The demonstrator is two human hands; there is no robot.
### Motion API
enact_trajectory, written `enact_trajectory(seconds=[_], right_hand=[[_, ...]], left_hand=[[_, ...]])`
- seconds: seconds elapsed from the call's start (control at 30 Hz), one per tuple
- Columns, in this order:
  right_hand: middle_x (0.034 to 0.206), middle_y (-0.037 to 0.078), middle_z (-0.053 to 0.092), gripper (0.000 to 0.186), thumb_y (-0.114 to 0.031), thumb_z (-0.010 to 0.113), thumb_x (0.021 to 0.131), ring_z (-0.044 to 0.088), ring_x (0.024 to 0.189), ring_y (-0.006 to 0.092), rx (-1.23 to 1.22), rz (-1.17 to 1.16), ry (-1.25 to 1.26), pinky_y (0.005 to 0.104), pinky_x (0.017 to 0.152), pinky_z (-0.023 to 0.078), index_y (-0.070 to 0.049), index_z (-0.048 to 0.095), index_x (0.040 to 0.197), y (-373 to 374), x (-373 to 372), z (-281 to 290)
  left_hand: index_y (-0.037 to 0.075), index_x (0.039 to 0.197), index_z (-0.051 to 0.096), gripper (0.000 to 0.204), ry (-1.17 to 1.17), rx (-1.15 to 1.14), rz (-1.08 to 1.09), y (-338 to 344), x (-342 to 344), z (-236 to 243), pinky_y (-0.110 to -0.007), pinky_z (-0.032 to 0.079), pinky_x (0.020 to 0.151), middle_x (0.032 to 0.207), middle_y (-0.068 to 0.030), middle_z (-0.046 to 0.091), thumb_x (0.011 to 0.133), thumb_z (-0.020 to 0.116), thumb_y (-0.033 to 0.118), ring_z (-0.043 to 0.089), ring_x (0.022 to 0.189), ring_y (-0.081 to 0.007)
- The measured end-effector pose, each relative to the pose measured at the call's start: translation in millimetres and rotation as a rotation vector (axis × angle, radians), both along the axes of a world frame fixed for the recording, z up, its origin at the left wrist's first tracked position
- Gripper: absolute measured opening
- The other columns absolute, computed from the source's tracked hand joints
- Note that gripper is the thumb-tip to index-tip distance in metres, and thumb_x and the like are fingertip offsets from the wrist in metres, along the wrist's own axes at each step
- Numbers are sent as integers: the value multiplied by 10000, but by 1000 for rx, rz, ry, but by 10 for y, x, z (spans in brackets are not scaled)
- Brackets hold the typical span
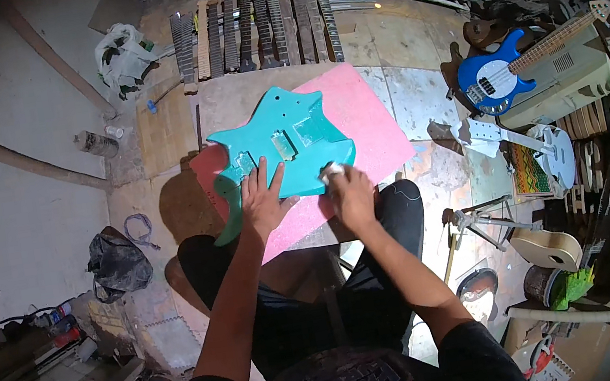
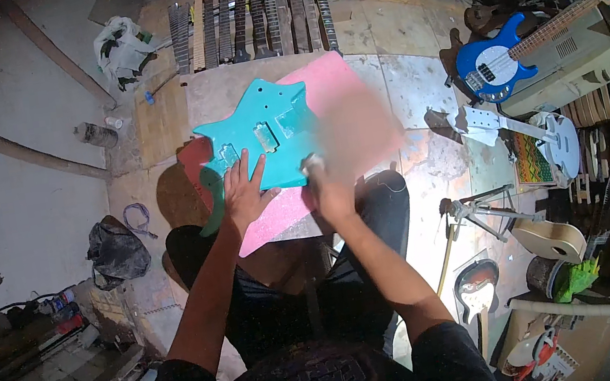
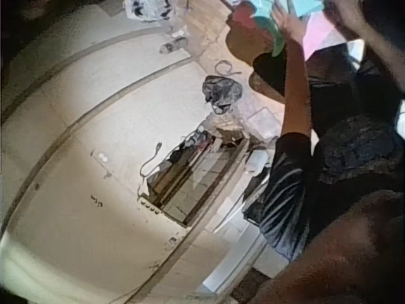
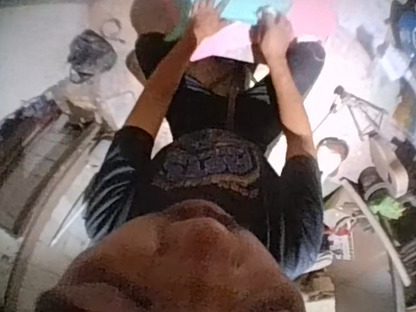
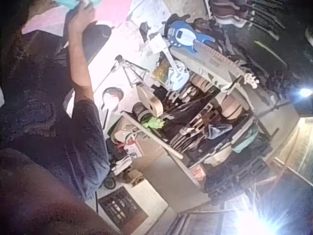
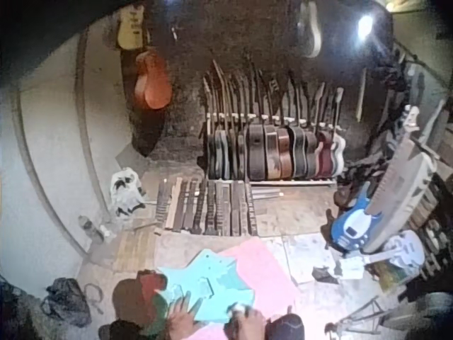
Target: The person sands the flat surface and the contoured edges of a teal guitar body using a sanding block, then wipes the dust away with a cloth.
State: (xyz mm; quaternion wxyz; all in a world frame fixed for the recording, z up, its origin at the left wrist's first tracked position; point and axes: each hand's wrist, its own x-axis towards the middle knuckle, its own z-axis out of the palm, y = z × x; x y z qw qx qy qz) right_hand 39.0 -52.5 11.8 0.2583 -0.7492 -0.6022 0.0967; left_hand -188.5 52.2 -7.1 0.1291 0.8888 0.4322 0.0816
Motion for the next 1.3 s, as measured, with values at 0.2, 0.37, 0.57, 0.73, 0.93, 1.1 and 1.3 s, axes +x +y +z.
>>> enact_trajectory(seconds=[0.2,0.37,0.57,0.73,0.93,1.1,1.3], right_hand=[[1288,216,599,481,-79,706,815,576,1112,439,-48,-10,21,547,927,466,-149,642,1287,287,283,266],[1289,209,587,506,-75,704,819,567,1121,439,26,-203,23,553,928,468,-168,640,1312,344,344,115],[1341,213,575,521,-80,727,807,559,1158,436,-4,69,0,548,951,465,-156,632,1313,-21,-219,96],[1325,228,578,539,-84,736,808,564,1138,450,-73,-111,-4,552,930,468,-129,616,1332,182,133,215],[1376,204,572,534,-116,700,836,555,1192,418,16,-24,-9,541,962,445,-156,627,1364,-75,-637,-17],[1308,223,601,511,-86,748,793,590,1111,427,-44,-96,7,545,917,483,-137,640,1289,95,-45,181],[1308,234,597,528,-129,747,808,590,1103,430,20,-130,-177,545,904,478,-139,625,1322,-24,-362,-146]], left_hand=[[218,1609,380,887,34,-5,9,-9,-13,-7,-575,230,1220,1681,-224,232,875,684,611,364,1447,-470],[220,1609,378,883,41,-17,10,-4,42,25,-573,223,1223,1682,-220,233,877,682,609,360,1454,-465],[200,1633,330,901,71,-84,5,2,-25,75,-601,206,1221,1691,-248,187,907,641,631,295,1500,-472],[206,1641,309,910,83,-84,4,-3,10,74,-588,199,1230,1698,-248,169,906,650,622,292,1504,-467],[208,1643,301,921,90,-98,-4,23,41,74,-585,190,1236,1702,-246,158,900,666,612,282,1510,-458],[206,1642,303,927,98,-103,11,11,-2,79,-578,192,1238,1700,-245,165,894,683,600,290,1507,-447],[207,1641,305,934,91,-88,2,6,73,91,-574,198,1237,1698,-246,173,888,687,605,298,1505,-437]])
